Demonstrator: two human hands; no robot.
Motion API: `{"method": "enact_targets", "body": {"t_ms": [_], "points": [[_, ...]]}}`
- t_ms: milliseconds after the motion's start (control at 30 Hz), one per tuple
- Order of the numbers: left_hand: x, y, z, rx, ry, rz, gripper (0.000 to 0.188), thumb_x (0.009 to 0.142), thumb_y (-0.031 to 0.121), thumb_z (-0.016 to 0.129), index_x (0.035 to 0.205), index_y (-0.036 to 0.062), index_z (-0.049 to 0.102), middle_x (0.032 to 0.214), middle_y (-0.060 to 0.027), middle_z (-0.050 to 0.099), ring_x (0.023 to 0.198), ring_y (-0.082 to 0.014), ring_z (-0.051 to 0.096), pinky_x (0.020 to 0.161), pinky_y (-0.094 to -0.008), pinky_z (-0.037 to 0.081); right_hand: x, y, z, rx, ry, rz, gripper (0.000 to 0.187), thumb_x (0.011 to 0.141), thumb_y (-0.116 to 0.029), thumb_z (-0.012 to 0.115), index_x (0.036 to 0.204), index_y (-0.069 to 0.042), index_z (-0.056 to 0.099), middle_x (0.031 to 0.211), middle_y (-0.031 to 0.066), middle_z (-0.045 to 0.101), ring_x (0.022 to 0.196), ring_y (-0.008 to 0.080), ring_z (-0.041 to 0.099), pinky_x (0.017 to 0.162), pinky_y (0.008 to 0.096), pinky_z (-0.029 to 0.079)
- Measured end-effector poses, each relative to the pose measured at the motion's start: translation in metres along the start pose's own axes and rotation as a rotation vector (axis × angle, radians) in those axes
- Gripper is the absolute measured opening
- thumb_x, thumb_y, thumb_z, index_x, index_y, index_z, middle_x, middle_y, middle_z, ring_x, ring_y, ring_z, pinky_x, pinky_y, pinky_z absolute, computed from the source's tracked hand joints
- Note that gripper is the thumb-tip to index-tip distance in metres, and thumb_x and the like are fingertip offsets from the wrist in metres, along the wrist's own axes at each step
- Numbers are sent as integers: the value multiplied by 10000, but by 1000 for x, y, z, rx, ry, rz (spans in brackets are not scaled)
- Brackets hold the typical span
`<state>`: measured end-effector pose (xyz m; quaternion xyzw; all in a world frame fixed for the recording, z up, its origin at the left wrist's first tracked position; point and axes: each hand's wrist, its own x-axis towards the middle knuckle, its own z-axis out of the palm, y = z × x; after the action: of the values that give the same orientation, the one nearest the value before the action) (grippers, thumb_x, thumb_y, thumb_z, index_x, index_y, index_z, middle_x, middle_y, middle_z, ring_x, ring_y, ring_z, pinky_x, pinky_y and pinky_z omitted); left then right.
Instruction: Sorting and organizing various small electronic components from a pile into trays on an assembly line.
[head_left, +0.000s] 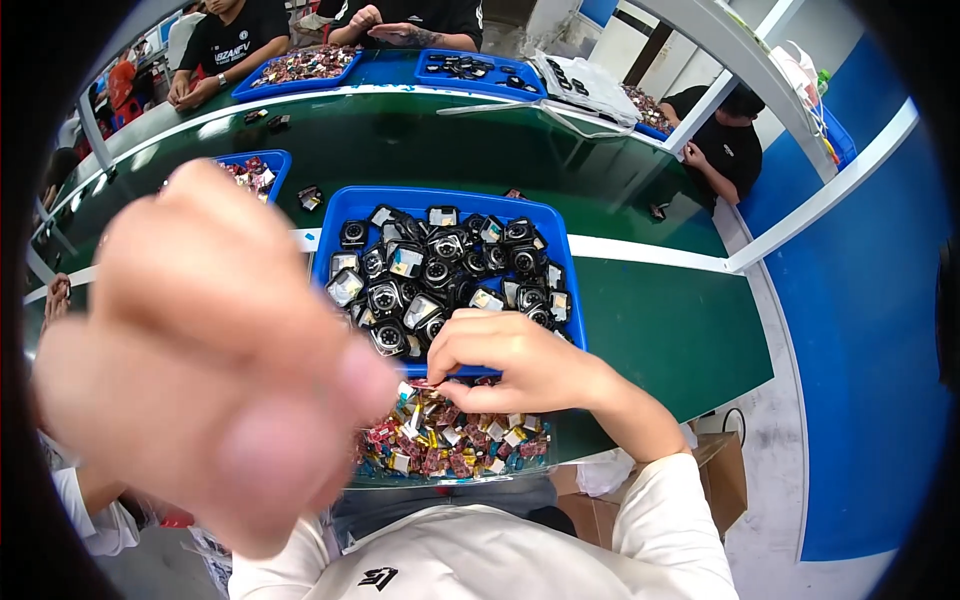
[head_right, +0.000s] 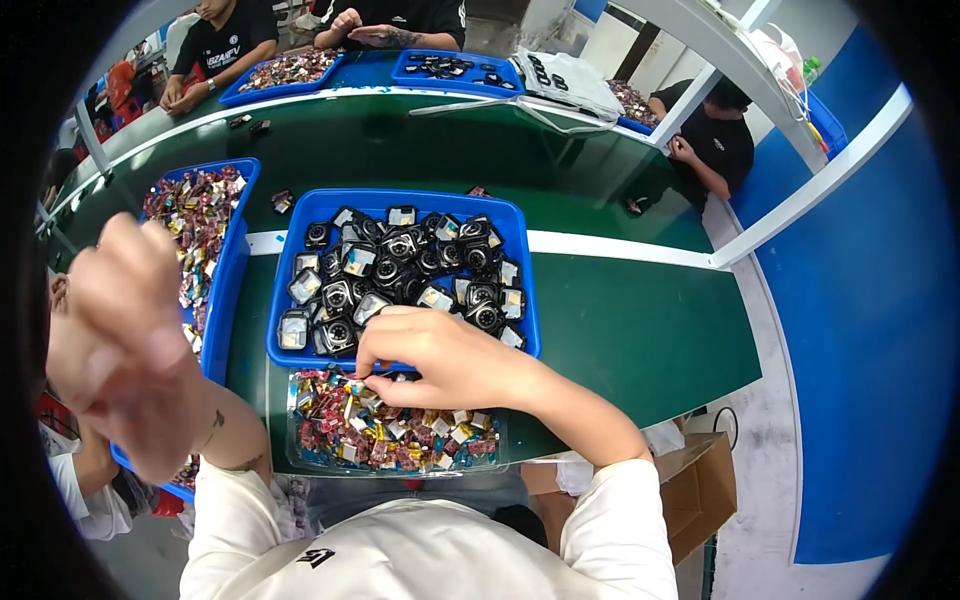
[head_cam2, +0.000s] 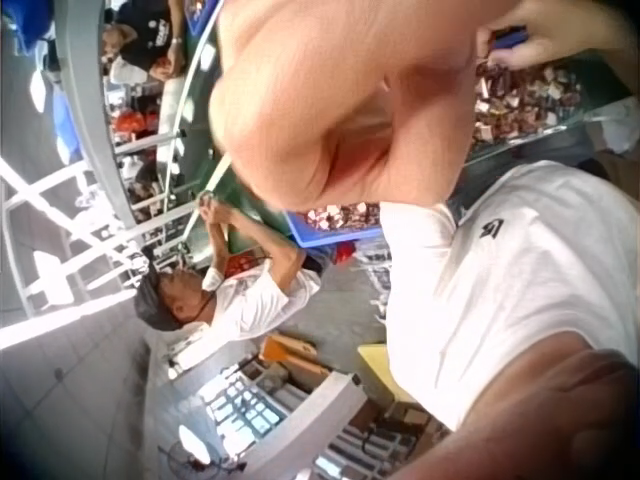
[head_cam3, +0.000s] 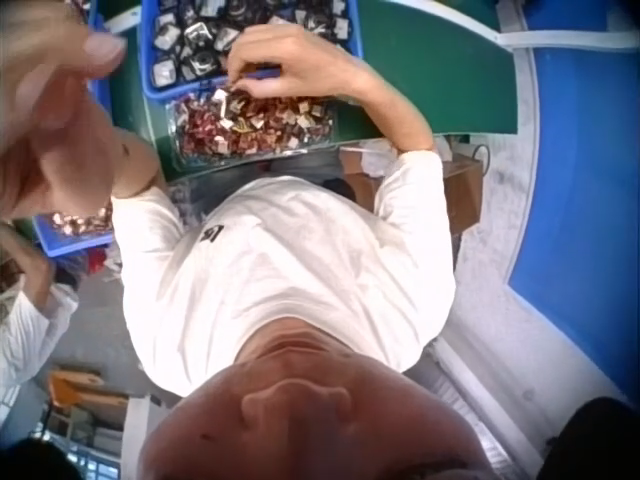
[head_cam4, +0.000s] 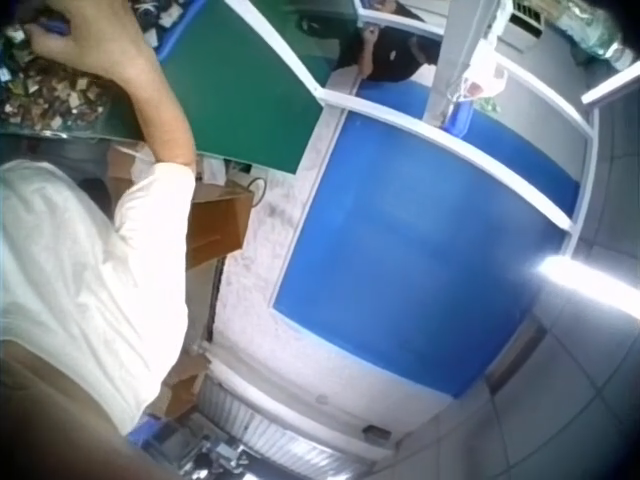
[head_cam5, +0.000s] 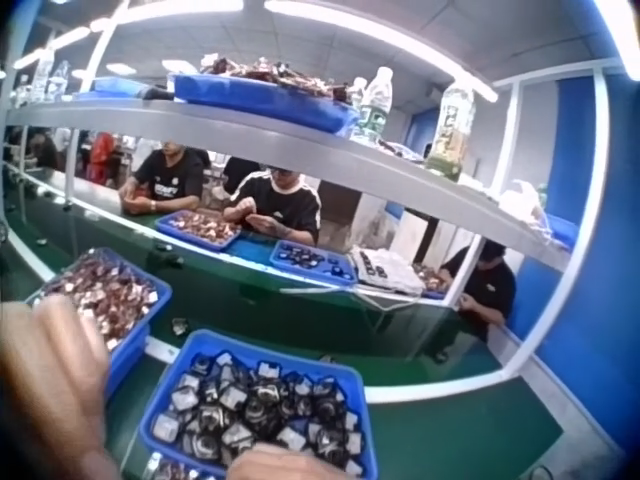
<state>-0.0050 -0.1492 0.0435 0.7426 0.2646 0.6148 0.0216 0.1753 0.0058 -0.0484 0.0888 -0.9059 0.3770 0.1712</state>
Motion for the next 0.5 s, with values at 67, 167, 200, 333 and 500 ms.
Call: {"method": "enact_targets", "body": {"t_ms": [67,167,200,333,500], "points": [[7,-25,19,152,-60,-61,321,708,193,722,988,50,658,894,-74,643,744,-168,494,663,-303,344,1,-9,-22,102,157,-7,94,769,-72,669,840,-28,626,820,51,612,713,165,590,607,290,471],[15,-31,36,365,-265,-252,613,527,131,814,1092,-3,618,881,-115,651,839,-227,606,765,-313,449,6,-19,-55,29,222,25,97,740,-44,685,827,-38,644,802,35,635,664,105,563,550,221,421],[13,-36,43,364,-257,-310,600,541,112,801,1100,3,615,877,-108,650,843,-224,611,766,-317,457,7,-16,-60,78,284,6,87,740,-35,682,824,-32,658,794,35,641,626,89,534,543,217,417],[13,-41,51,379,-190,-399,565,582,2,732,1131,26,599,853,-88,654,812,-195,638,771,-306,482,8,-13,-65,175,395,-15,87,761,-19,701,841,-16,669,809,40,642,648,76,545,549,213,423],[13,-49,65,383,-157,-428,559,624,-38,708,1163,27,577,819,-87,661,789,-170,649,746,-281,490,2,-6,-67,239,446,-16,91,773,3,700,862,-4,681,806,46,636,675,79,567,585,208,447]]}}
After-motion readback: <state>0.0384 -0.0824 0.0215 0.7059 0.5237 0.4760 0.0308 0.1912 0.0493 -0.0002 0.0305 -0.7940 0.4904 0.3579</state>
